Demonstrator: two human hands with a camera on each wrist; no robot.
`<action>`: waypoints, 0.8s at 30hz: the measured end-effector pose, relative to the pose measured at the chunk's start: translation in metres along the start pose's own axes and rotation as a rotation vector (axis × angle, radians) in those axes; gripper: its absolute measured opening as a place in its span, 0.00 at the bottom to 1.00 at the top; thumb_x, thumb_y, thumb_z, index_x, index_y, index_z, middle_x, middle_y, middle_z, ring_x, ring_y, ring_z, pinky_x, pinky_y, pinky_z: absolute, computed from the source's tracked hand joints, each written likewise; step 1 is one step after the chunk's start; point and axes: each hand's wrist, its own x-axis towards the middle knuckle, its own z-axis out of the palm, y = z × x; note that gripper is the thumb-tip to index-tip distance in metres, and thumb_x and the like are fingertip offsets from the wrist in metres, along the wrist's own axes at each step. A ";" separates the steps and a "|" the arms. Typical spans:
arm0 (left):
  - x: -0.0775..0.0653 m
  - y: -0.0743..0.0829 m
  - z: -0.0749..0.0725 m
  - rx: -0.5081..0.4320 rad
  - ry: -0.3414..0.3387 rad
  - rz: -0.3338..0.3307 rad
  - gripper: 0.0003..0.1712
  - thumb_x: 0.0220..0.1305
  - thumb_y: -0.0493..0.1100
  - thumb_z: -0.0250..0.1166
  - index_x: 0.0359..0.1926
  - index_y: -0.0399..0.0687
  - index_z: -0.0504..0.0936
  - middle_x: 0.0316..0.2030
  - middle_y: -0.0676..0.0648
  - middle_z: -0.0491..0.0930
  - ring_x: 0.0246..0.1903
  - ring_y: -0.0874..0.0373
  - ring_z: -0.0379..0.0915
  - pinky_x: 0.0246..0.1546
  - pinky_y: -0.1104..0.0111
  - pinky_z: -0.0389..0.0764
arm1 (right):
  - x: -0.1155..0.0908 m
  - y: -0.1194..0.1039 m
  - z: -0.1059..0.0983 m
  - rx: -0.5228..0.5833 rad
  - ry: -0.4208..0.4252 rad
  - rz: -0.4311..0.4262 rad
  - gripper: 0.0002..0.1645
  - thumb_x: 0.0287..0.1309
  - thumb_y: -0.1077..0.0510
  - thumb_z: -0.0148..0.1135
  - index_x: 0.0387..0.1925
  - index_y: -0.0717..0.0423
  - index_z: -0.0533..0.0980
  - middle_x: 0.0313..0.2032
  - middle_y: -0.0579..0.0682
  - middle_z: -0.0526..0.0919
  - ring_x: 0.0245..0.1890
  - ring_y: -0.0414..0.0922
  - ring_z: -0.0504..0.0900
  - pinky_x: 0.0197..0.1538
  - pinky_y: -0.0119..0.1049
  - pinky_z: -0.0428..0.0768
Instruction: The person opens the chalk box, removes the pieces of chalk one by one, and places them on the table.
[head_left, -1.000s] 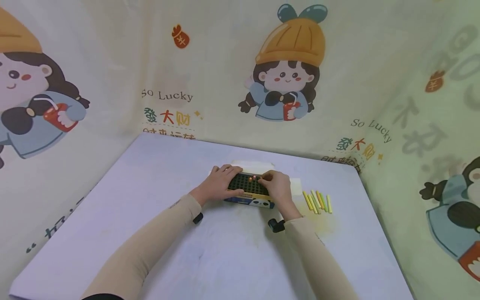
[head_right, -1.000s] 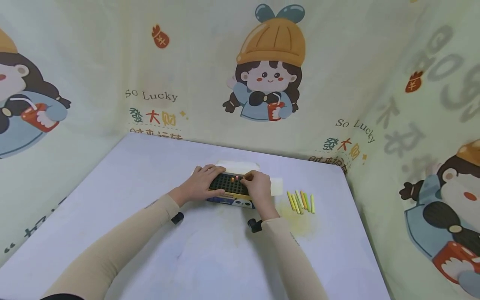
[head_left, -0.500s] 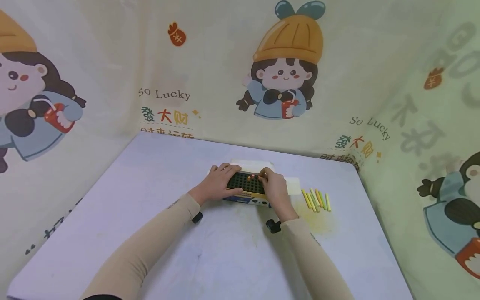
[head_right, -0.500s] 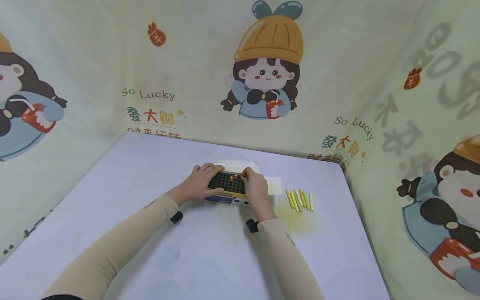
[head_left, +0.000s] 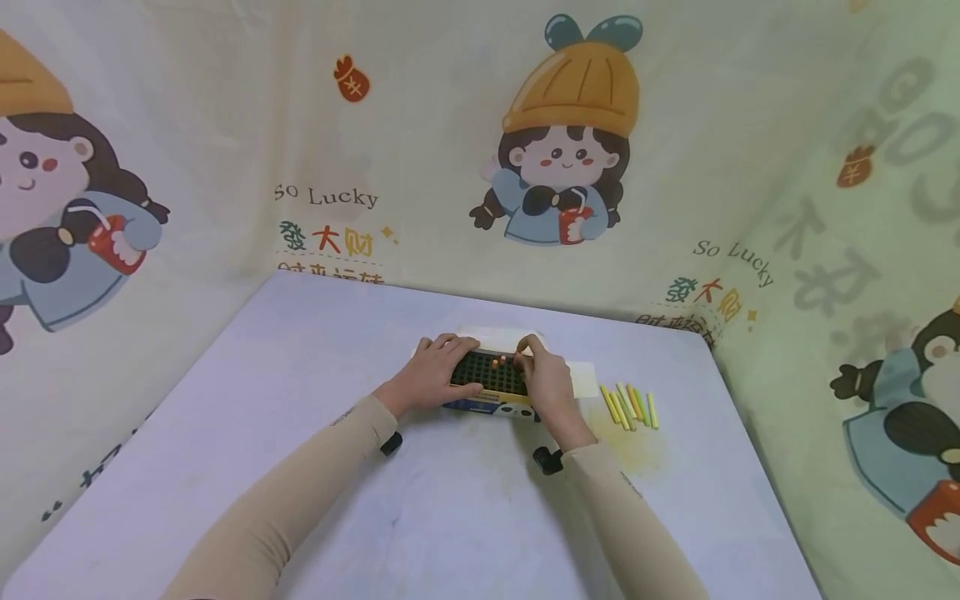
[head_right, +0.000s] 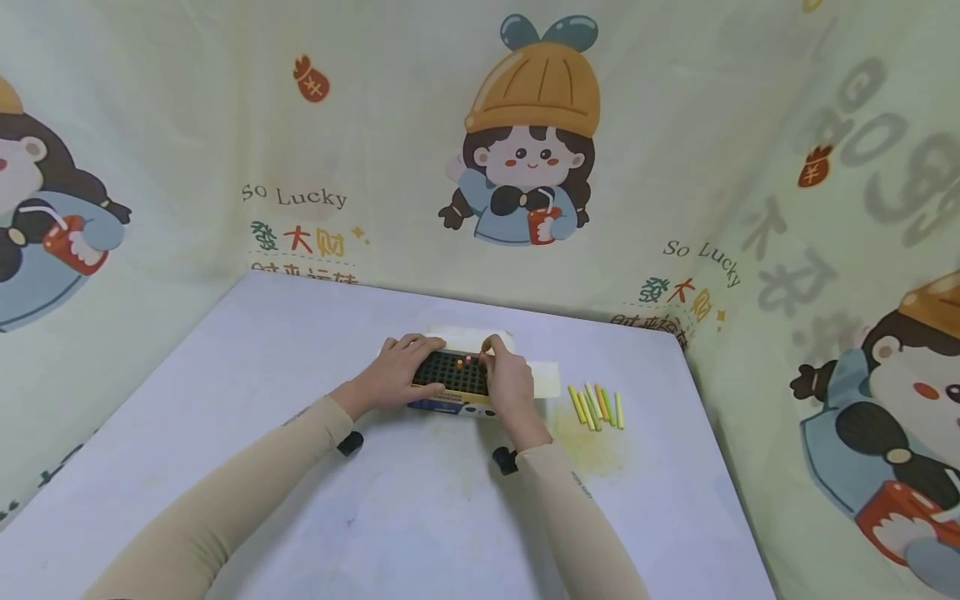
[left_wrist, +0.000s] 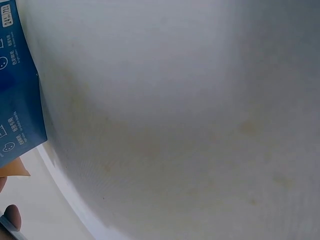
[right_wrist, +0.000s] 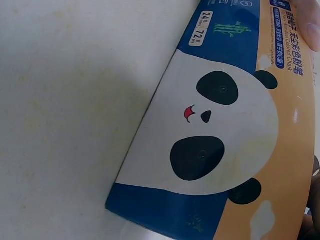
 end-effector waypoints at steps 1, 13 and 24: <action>0.000 0.000 0.000 -0.002 0.001 -0.001 0.51 0.66 0.79 0.55 0.80 0.58 0.60 0.74 0.48 0.67 0.74 0.45 0.59 0.64 0.42 0.64 | 0.000 0.000 0.000 -0.002 0.004 -0.005 0.07 0.78 0.52 0.54 0.51 0.47 0.74 0.31 0.51 0.89 0.11 0.41 0.69 0.18 0.32 0.66; 0.001 -0.002 0.002 -0.009 -0.012 0.006 0.50 0.67 0.79 0.54 0.80 0.59 0.59 0.75 0.48 0.66 0.74 0.47 0.58 0.64 0.43 0.63 | 0.002 -0.001 0.003 0.021 0.004 0.103 0.10 0.69 0.53 0.68 0.44 0.54 0.83 0.38 0.52 0.91 0.30 0.44 0.86 0.30 0.36 0.82; 0.002 -0.001 0.001 -0.016 -0.011 0.001 0.50 0.67 0.77 0.56 0.80 0.58 0.60 0.75 0.48 0.66 0.74 0.46 0.58 0.64 0.43 0.64 | 0.000 0.002 0.007 -0.040 0.064 -0.005 0.06 0.70 0.54 0.67 0.43 0.52 0.82 0.32 0.50 0.90 0.22 0.41 0.81 0.26 0.36 0.76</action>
